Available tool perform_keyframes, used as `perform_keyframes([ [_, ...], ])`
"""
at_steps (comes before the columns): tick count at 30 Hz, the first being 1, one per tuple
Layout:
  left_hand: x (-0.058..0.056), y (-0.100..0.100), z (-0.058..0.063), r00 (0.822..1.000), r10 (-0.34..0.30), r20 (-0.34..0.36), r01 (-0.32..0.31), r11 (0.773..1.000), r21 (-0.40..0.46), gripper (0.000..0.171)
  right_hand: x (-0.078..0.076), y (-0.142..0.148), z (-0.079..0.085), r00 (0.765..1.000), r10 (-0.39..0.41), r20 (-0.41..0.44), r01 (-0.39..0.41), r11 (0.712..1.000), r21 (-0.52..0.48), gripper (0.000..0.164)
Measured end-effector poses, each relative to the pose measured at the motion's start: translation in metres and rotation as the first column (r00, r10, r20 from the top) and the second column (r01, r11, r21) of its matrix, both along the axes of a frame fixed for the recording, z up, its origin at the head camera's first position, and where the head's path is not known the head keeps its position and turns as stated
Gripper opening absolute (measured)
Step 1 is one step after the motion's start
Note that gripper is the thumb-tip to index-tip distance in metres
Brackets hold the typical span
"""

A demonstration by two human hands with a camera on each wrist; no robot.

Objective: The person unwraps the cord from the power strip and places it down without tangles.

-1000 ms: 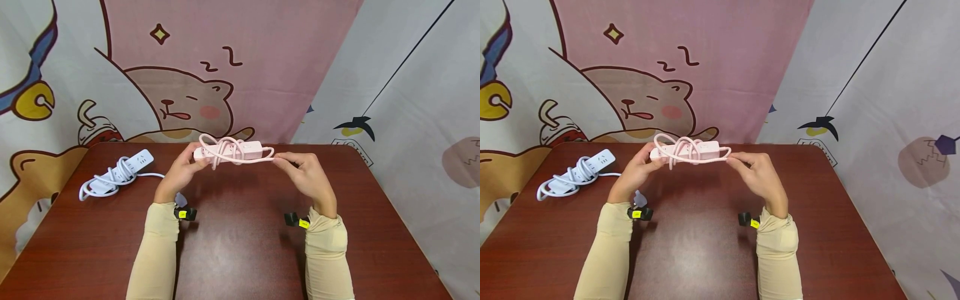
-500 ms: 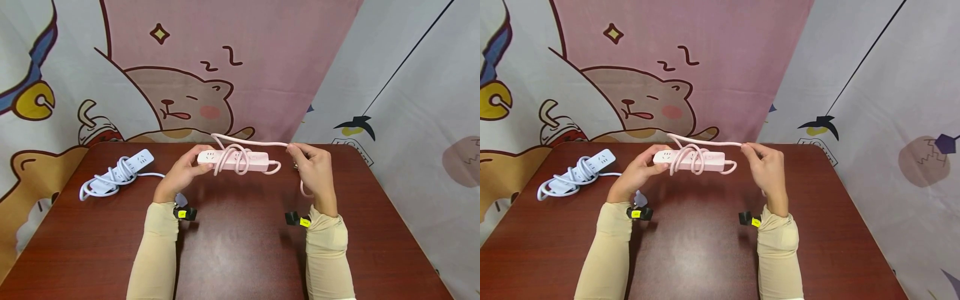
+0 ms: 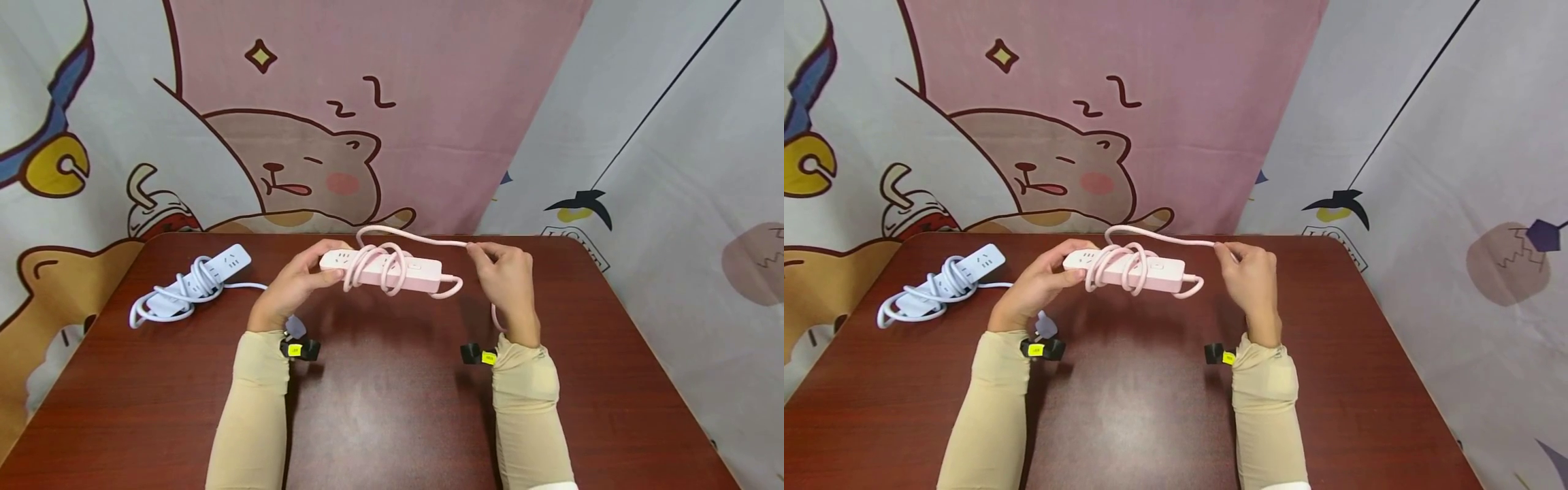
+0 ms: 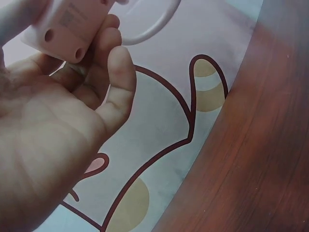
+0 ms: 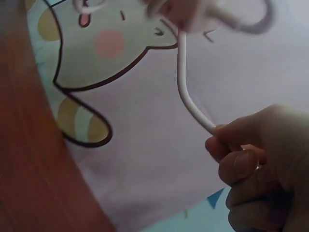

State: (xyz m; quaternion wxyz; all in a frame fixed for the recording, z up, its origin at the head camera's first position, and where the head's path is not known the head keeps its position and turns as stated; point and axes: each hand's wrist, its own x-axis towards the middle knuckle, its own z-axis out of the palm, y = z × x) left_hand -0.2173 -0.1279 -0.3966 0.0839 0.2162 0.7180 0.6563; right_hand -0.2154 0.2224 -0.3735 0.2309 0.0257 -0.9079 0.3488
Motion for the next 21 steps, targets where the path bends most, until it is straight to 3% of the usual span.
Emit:
perform_keyframes([
  [8,0.001,-0.002,0.000,0.999,-0.032,0.014,0.030,0.988,0.150,0.034,-0.005,0.001,-0.011,0.992,0.042,0.120,-0.054,0.994,0.096,0.027],
  [12,0.002,-0.004,0.000,1.000,-0.019,0.020,0.014,0.974,0.225,0.035,-0.006,0.003,-0.015,0.975,0.066,0.211,-0.097,0.986,0.139,0.028],
  [16,0.001,-0.007,0.001,1.000,0.018,0.001,-0.018,0.965,0.263,0.035,-0.007,0.005,-0.018,0.941,0.101,0.322,-0.157,0.976,0.152,0.029],
  [21,0.000,-0.010,0.000,0.997,0.072,-0.012,-0.065,0.955,0.288,0.037,-0.008,0.009,-0.021,0.852,0.182,0.491,-0.283,0.949,0.140,0.025],
])
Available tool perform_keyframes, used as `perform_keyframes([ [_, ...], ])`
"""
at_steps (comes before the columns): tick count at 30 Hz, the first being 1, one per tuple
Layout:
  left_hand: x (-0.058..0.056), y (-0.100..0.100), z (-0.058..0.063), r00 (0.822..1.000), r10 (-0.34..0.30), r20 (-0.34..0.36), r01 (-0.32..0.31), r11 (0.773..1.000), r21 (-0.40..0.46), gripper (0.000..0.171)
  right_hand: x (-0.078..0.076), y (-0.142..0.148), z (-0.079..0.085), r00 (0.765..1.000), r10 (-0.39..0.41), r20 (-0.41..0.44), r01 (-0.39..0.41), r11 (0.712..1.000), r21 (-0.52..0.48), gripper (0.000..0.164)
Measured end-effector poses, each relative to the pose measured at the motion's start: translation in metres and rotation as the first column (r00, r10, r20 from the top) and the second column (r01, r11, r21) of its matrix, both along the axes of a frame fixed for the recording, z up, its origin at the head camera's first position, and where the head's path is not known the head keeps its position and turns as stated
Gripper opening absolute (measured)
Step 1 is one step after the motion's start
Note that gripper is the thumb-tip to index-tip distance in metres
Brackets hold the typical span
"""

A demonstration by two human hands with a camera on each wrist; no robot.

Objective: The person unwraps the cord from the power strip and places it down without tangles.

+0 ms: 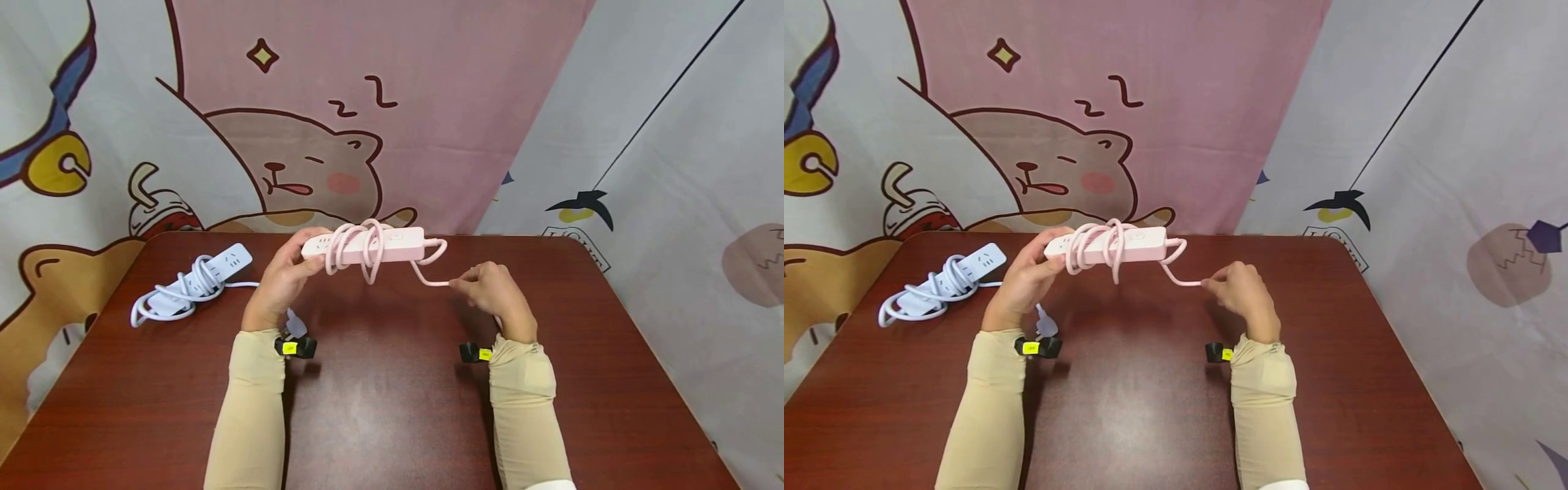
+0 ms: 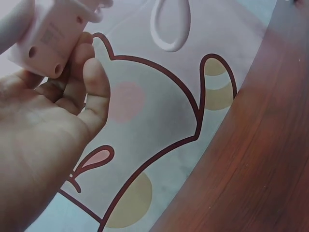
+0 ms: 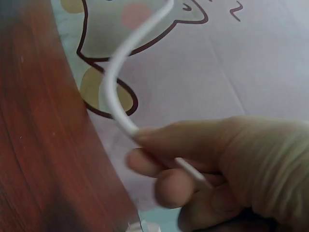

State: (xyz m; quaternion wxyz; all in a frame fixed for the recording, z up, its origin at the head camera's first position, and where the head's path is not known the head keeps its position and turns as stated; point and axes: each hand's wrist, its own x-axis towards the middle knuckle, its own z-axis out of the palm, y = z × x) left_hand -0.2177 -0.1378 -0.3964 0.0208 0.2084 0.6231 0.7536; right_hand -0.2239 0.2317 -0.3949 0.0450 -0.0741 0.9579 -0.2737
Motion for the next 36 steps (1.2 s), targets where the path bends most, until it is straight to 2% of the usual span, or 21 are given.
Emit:
perform_keyframes([
  [3,-0.001,-0.001,-0.001,0.999,0.031,-0.015,-0.031,1.000,0.000,0.039,-0.001,0.001,-0.002,0.991,0.077,0.114,-0.080,0.997,0.019,0.021],
  [7,-0.002,-0.001,-0.002,0.997,0.063,-0.036,-0.063,0.998,0.000,0.040,-0.001,0.000,-0.002,0.962,0.161,0.219,-0.170,0.985,0.022,0.021],
  [12,-0.002,0.001,-0.002,0.992,0.109,-0.060,-0.111,0.993,-0.031,0.037,0.000,-0.003,-0.001,0.942,0.200,0.268,-0.215,0.976,0.027,0.020],
  [16,-0.004,0.000,-0.003,0.983,0.170,-0.073,-0.177,0.977,-0.115,0.032,0.002,-0.006,0.001,0.933,0.210,0.294,-0.222,0.975,0.008,0.021],
  [19,-0.005,0.001,-0.004,0.978,0.193,-0.079,-0.204,0.964,-0.171,0.034,0.005,-0.007,0.005,0.933,0.237,0.272,-0.250,0.968,0.012,0.021],
  [22,-0.006,0.004,-0.003,0.977,0.192,-0.095,-0.207,0.959,-0.193,0.037,0.008,-0.009,0.013,0.944,0.250,0.214,-0.267,0.962,0.054,0.020],
  [25,-0.005,0.007,-0.002,0.977,0.187,-0.105,-0.205,0.959,-0.197,0.039,0.013,-0.010,0.022,0.960,0.219,0.176,-0.239,0.966,0.101,0.021],
  [30,-0.004,0.011,-0.001,0.981,0.173,-0.093,-0.189,0.958,-0.216,0.040,0.023,-0.011,0.036,0.979,0.161,0.126,-0.180,0.971,0.154,0.033],
  [33,-0.004,0.012,-0.001,0.982,0.163,-0.094,-0.180,0.957,-0.229,0.040,0.030,-0.012,0.046,0.984,0.171,0.051,-0.177,0.974,0.142,0.034],
  [36,-0.004,0.013,-0.001,0.982,0.154,-0.106,-0.176,0.956,-0.237,0.040,0.040,-0.014,0.058,0.979,0.200,-0.047,-0.194,0.976,0.100,0.027],
])
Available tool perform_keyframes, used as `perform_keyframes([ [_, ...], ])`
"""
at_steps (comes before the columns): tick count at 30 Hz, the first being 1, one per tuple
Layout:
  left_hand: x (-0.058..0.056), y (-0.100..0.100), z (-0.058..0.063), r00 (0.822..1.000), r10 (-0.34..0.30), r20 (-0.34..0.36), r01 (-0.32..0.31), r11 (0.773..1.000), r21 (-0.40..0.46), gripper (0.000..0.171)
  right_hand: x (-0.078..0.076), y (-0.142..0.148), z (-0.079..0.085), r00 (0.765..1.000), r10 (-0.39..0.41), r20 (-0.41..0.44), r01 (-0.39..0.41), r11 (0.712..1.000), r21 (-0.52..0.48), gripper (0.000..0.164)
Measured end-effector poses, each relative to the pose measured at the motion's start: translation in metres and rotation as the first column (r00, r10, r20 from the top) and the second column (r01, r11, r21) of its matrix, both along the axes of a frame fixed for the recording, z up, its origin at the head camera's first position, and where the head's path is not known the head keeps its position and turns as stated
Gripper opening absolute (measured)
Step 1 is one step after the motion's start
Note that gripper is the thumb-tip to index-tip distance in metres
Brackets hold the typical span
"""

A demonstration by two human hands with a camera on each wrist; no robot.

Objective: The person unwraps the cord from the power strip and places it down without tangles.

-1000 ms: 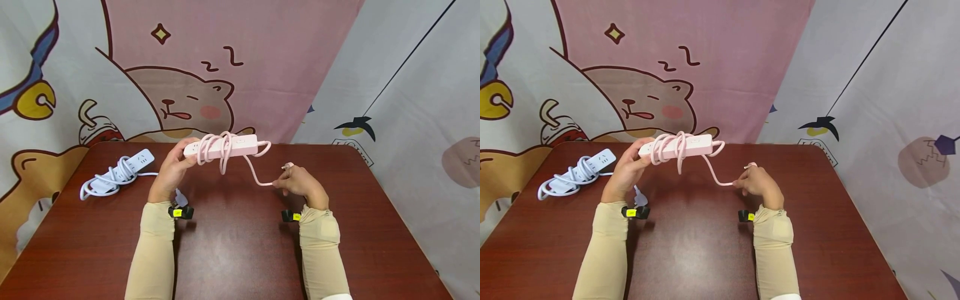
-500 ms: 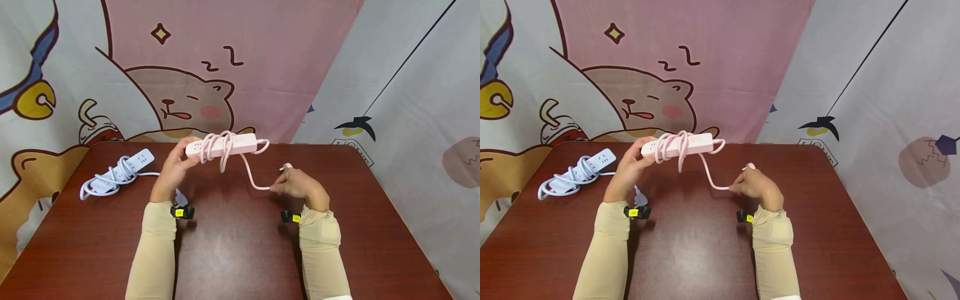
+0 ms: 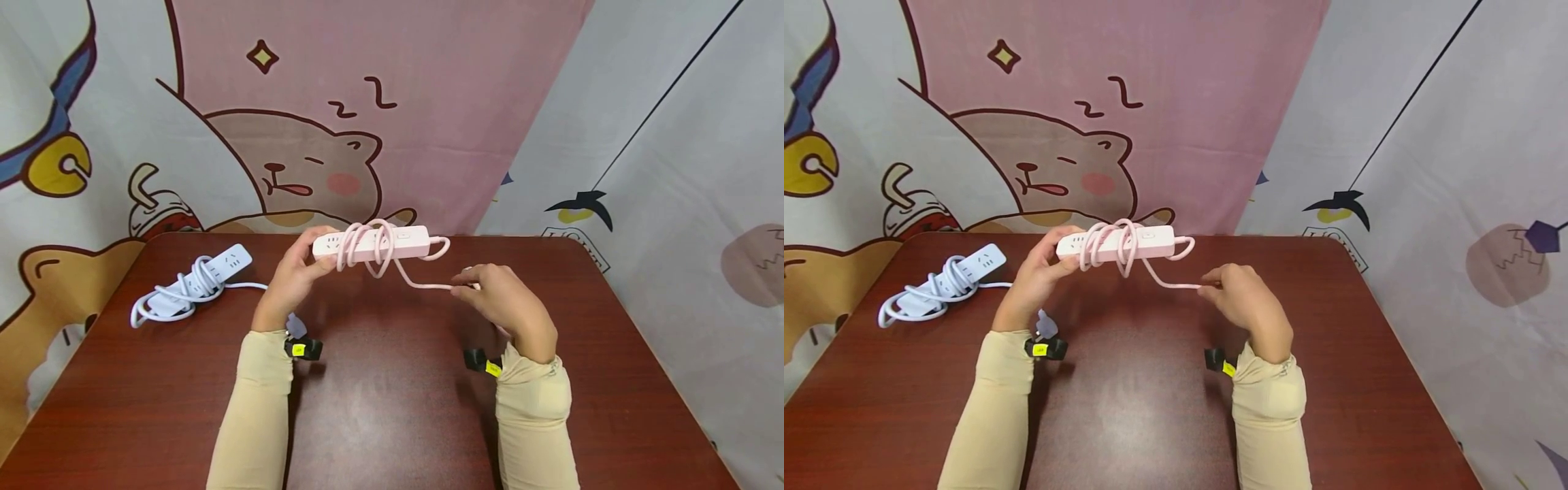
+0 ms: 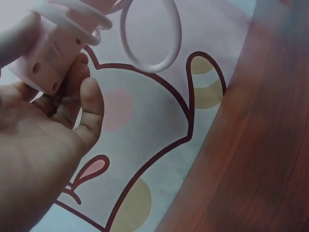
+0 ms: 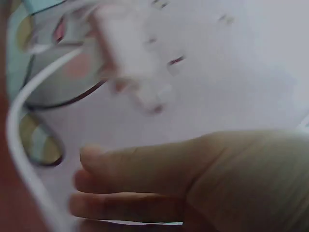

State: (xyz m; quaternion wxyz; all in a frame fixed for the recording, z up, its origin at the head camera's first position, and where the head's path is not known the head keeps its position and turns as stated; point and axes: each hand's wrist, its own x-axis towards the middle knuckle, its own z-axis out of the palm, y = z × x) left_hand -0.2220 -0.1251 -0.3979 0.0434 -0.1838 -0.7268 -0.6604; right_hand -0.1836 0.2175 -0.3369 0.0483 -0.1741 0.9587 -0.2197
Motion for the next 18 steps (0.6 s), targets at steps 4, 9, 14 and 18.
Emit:
perform_keyframes([
  [4,0.000,0.001,-0.001,1.000,-0.004,-0.004,0.004,1.000,0.011,0.041,0.010,-0.011,0.010,0.993,-0.001,-0.120,-0.016,0.990,-0.141,0.017],
  [9,0.001,0.004,-0.002,1.000,-0.018,0.010,0.018,1.000,0.015,0.042,0.008,-0.046,0.004,0.967,-0.091,-0.239,0.008,0.945,-0.328,0.017],
  [14,0.002,0.007,-0.003,0.999,-0.028,0.015,0.028,1.000,0.006,0.042,0.006,-0.078,-0.010,0.908,-0.176,-0.381,0.038,0.938,-0.343,0.020],
  [18,0.000,0.008,-0.002,1.000,-0.030,0.006,0.030,1.000,0.009,0.041,0.006,-0.092,-0.018,0.842,-0.239,-0.483,0.080,0.942,-0.326,0.019],
])
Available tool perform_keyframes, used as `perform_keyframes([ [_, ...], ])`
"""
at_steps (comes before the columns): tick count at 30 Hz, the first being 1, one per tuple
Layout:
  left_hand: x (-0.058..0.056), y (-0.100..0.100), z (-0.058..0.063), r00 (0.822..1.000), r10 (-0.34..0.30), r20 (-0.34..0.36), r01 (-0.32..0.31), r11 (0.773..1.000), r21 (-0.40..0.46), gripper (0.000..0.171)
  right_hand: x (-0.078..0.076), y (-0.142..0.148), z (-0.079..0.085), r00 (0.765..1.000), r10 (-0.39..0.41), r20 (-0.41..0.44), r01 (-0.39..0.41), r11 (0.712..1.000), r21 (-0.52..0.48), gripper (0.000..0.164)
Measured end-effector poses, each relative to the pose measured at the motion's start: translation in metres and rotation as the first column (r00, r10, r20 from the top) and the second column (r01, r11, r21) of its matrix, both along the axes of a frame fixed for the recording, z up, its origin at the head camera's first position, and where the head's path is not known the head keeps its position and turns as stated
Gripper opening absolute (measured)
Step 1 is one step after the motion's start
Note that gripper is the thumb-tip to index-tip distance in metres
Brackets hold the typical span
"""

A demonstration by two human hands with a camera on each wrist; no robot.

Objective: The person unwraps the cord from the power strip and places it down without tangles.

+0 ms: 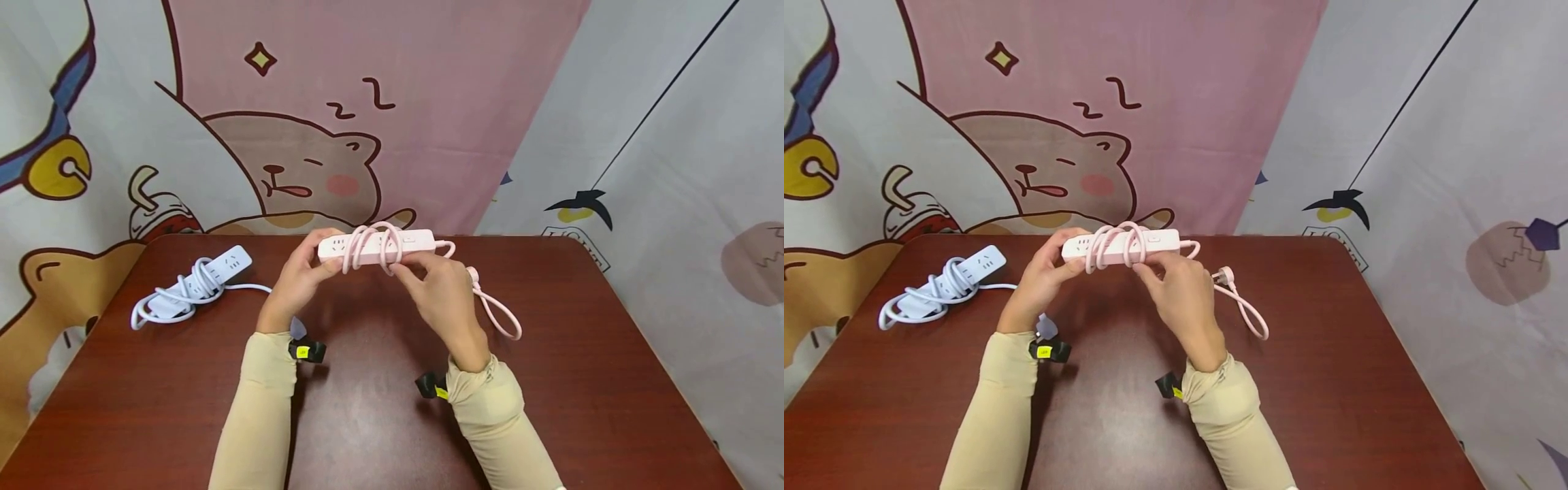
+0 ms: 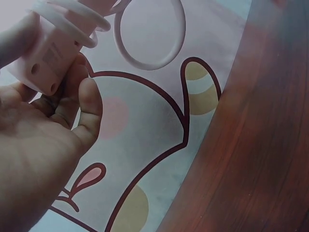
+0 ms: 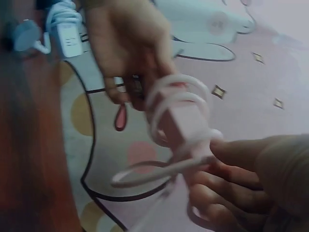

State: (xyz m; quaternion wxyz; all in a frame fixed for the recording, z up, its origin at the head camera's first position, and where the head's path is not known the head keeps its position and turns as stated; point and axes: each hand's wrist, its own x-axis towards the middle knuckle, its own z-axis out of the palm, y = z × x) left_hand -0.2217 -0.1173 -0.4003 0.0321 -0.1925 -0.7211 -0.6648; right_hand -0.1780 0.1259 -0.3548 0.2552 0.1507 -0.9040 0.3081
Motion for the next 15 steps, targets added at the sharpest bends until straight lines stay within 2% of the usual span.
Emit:
perform_keyframes([
  [3,-0.0004,0.0006,0.0002,1.000,-0.007,-0.006,0.007,1.000,0.009,0.041,0.0002,-0.0047,-0.0035,0.999,-0.032,-0.033,0.033,0.999,0.012,0.015],
  [6,-0.0005,0.0011,0.0007,1.000,-0.016,-0.006,0.017,1.000,0.013,0.041,0.0007,-0.0056,-0.0048,0.999,-0.028,-0.031,0.028,1.000,0.002,0.011],
  [11,0.0003,0.0007,0.0017,1.000,-0.014,0.008,0.013,1.000,0.018,0.043,0.0005,-0.0034,-0.0032,0.997,0.067,0.024,-0.065,0.995,-0.069,0.009],
  [15,0.0007,0.0001,0.0018,1.000,-0.007,0.011,0.006,1.000,0.010,0.043,0.0006,-0.0019,-0.0016,0.979,0.166,0.122,-0.148,0.978,-0.145,0.011],
])
